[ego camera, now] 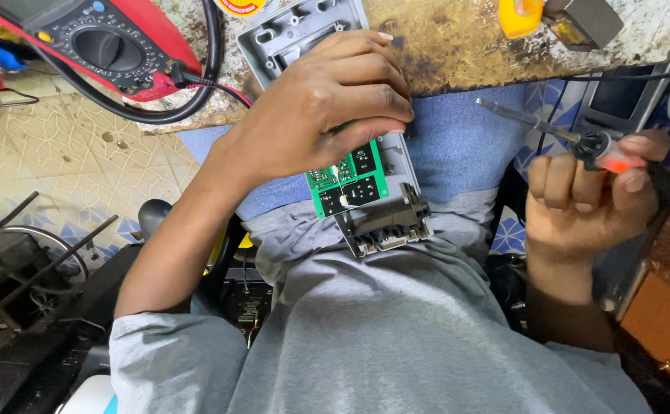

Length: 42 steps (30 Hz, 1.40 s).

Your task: The person sits in a chair and holds a circuit board on their lap. They use a soldering iron to apply heat to the board while feeding solder from a spool held in the other hand. The person flips the board over to work on the other side and continues soldering.

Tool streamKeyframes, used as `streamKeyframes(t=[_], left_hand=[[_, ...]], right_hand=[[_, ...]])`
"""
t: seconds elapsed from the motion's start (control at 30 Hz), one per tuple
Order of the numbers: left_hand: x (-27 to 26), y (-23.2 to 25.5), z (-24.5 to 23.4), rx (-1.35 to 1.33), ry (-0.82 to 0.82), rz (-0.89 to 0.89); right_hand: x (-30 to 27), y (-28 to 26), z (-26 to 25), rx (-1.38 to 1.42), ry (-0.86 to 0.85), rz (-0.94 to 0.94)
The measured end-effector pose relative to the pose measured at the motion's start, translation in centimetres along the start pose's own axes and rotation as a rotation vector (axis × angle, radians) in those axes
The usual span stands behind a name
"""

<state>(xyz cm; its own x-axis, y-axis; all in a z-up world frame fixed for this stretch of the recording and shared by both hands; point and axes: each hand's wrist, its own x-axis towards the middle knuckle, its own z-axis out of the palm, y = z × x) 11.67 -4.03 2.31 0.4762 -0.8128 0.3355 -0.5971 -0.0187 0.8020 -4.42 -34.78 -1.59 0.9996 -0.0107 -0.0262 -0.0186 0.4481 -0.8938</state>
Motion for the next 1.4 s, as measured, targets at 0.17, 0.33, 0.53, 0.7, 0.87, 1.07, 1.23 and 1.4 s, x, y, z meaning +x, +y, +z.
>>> streamKeyframes(t=[0.17, 0.33, 0.53, 0.7, 0.87, 1.07, 1.23, 1.4], left_hand=[[0.5, 0.5, 0.2, 0.012, 0.008, -0.04], [0.7, 1.1, 0.3, 0.016, 0.022, -0.066], [0.6, 1.2, 0.5, 0.012, 0.039, -0.049], [0.9, 1.3, 0.5, -0.018, 0.059, -0.056], [0.8, 1.2, 0.5, -0.043, 0.055, -0.061], [0.8, 1.3, 0.4, -0.093, 0.047, -0.069], [0.7, 1.2, 0.3, -0.127, 0.042, -0.076], [0.6, 1.2, 0.2, -0.142, 0.038, -0.094]], right_hand=[[0.1, 0.4, 0.1, -0.004, 0.004, 0.005], [-0.2, 0.4, 0.0, -0.027, -0.004, 0.044], [-0.7, 0.8, 0.4, -0.052, 0.012, 0.058], [-0.9, 1.4, 0.9, -0.138, 0.169, -0.01], [-1.4, 1.8, 0.4, -0.152, 0.277, 0.019], [-1.4, 1.7, 0.9, -0.19, 0.361, 0.099], [-0.4, 1.5, 2.0, -0.206, 0.278, 0.064], [-0.3, 1.5, 2.4, -0.196, 0.279, 0.067]])
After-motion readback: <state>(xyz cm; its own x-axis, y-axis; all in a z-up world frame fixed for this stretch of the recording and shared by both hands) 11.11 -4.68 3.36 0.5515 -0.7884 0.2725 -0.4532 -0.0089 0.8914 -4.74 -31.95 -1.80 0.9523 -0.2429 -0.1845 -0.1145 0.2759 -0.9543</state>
